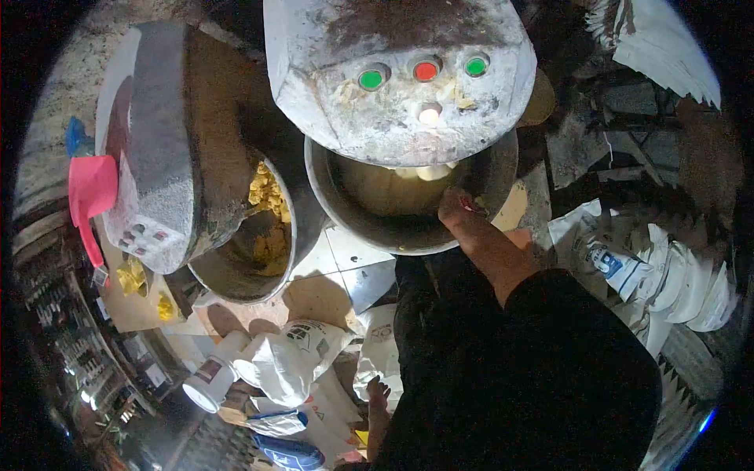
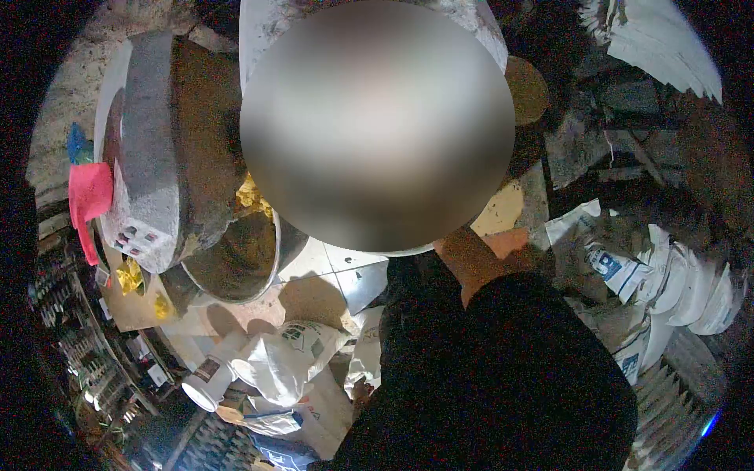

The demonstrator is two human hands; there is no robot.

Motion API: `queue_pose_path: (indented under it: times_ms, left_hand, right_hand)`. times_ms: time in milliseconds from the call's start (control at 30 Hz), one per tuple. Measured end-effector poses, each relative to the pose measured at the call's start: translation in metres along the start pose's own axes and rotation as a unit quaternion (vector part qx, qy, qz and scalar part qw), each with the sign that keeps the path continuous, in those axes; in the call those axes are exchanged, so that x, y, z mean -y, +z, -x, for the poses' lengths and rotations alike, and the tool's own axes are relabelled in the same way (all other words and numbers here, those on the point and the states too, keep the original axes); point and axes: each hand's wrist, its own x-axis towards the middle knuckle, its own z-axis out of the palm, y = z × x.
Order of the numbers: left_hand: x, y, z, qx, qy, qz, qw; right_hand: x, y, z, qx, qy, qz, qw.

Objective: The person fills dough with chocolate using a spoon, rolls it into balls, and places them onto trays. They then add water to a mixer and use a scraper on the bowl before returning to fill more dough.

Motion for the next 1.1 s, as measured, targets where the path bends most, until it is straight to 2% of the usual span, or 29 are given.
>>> queue_pose_path:
  times_ms: [33,133,167,233,333,400,433,533,633,700,800,900,1000,1033,1100]
  left_hand:
    - [0.007,0.001,0.005,0.000,0.041,-0.028,0.999]
    - [0.007,-0.003,0.014,0.083,0.065,-0.018,0.994]
    - [0.009,0.008,0.008,-0.040,0.031,-0.026,0.998]
    - [0.005,-0.003,0.000,-0.012,-0.052,0.019,0.998]
    - [0.014,-0.022,-0.024,-0.031,-0.096,0.010,0.995]
    - [0.015,-0.002,0.015,-0.045,0.017,0.026,0.998]
    - [0.011,-0.010,0.021,0.047,0.032,0.064,0.996]
    - [0.012,-0.001,0.021,-0.093,-0.013,0.014,0.995]
    - [0.014,-0.014,0.024,-0.034,0.024,0.041,0.998]
    - [0.019,-0.032,-0.009,-0.057,-0.089,-0.017,0.994]
    - [0.013,-0.026,0.000,-0.079,0.027,-0.066,0.994]
    - [0.005,-0.010,0.020,-0.111,0.042,-0.008,0.993]
    - [0.011,-0.017,0.027,-0.075,0.047,0.035,0.995]
    - [0.011,-0.018,0.018,-0.095,-0.010,0.028,0.995]
    - [0.024,-0.031,0.003,-0.068,-0.006,0.035,0.997]
  right_hand:
    - [0.000,-0.001,0.000,0.000,0.000,0.000,1.000]
    - [-0.001,-0.001,0.003,0.001,-0.003,0.006,1.000]
    - [-0.002,0.001,0.001,0.000,-0.001,0.009,1.000]
    - [-0.004,0.004,0.002,0.003,-0.001,0.012,1.000]
    - [-0.001,0.006,0.004,0.007,-0.006,0.013,1.000]
    - [0.004,0.008,0.005,0.011,-0.016,0.013,1.000]
    - [0.008,0.010,0.005,0.014,-0.018,0.009,1.000]
    - [0.020,0.014,0.010,0.017,-0.042,0.007,0.999]
    - [0.025,0.018,0.013,0.013,-0.044,-0.002,0.999]
    - [0.022,0.019,0.013,0.013,-0.033,-0.003,0.999]
    - [0.010,0.016,0.012,0.008,-0.003,-0.005,1.000]
    - [0.005,0.015,0.008,0.006,0.011,-0.003,1.000]
    - [0.010,0.011,0.005,0.005,0.020,0.005,1.000]
    - [0.008,0.012,0.005,0.005,0.022,0.002,1.000]
    - [0.007,0.008,0.003,0.002,0.026,0.005,1.000]
